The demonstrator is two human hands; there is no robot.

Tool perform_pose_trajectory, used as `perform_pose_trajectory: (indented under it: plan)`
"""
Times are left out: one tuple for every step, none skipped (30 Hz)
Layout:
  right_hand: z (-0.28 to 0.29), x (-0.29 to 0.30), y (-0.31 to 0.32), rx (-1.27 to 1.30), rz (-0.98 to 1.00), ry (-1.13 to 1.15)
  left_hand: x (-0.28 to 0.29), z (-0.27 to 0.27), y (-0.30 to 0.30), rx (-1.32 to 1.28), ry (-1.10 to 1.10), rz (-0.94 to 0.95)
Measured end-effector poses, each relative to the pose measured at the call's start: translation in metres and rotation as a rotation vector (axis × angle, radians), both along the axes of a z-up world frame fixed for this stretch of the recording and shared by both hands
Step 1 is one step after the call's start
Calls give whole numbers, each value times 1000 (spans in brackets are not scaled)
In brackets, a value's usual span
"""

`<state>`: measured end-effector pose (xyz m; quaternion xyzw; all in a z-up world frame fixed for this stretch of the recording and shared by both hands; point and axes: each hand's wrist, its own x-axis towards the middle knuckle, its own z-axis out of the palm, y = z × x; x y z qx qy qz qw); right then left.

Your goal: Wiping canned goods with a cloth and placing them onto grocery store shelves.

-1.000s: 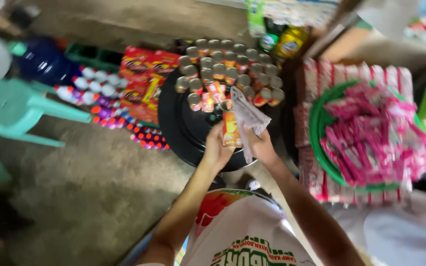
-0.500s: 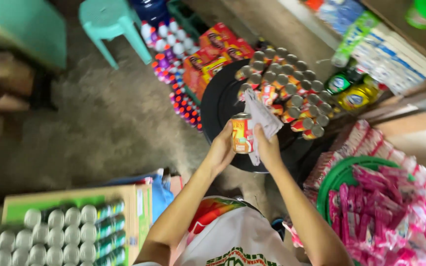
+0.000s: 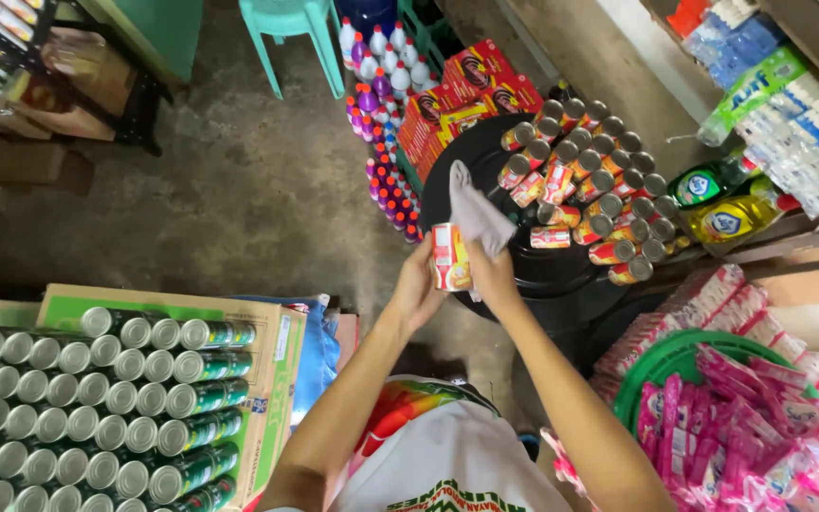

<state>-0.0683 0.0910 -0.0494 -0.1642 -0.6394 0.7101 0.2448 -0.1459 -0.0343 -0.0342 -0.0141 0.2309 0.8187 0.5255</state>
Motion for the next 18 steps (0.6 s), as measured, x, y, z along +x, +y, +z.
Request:
perform_pose_trajectory:
  plan:
    - [13, -4, -9, 3, 4, 4, -5, 9, -2, 3, 4, 4]
    - [26, -10, -19, -4, 9, 14, -13, 18, -5, 39, -11, 17]
    - [39, -16, -28, -10, 15, 24, -22, 28, -7, 74, -27, 29]
    - [61, -15, -41, -7, 13, 33, -31, 40, -9, 78, -17, 26]
    - [81, -14, -54, 348, 18, 108, -41, 52, -12, 46, -4, 96]
    - [102, -13, -68, 706, 21, 177, -49, 63, -15, 17, 7, 164]
    - [106, -22, -67, 712, 14, 184, -63, 49, -19, 23, 15, 159]
    - [107, -26, -69, 949, 10, 178, -70, 32, -25, 208, -23, -19]
    - [108, -30, -71, 1185, 6, 167, -77, 15, -30, 395, -61, -195]
    - [108, -44, -68, 1185, -7, 161, -83, -1, -31, 393, -63, -209]
    - [107, -58, -65, 966, 4, 140, -89, -18, -32, 190, 72, -80]
    - [107, -71, -58, 752, 13, 120, -95, -34, -30, -6, 208, 49]
    - [73, -82, -46, 756, -1, 116, -100, -24, -28, -2, 209, 35]
    - [38, -93, -36, 404, -18, 47, -105, -13, -30, 14, 145, -24]
    - [4, -104, -27, 51, -32, -18, -109, -3, -32, 29, 81, -83]
    - [15, -102, -43, 45, -41, -21, -113, -8, -35, 24, 79, -93]
    - [27, -101, -59, 9, -55, -21, -116, -12, -39, 132, 0, -82]
    - [41, -100, -71, -21, -70, -20, -121, -16, -38, 246, -77, -74]
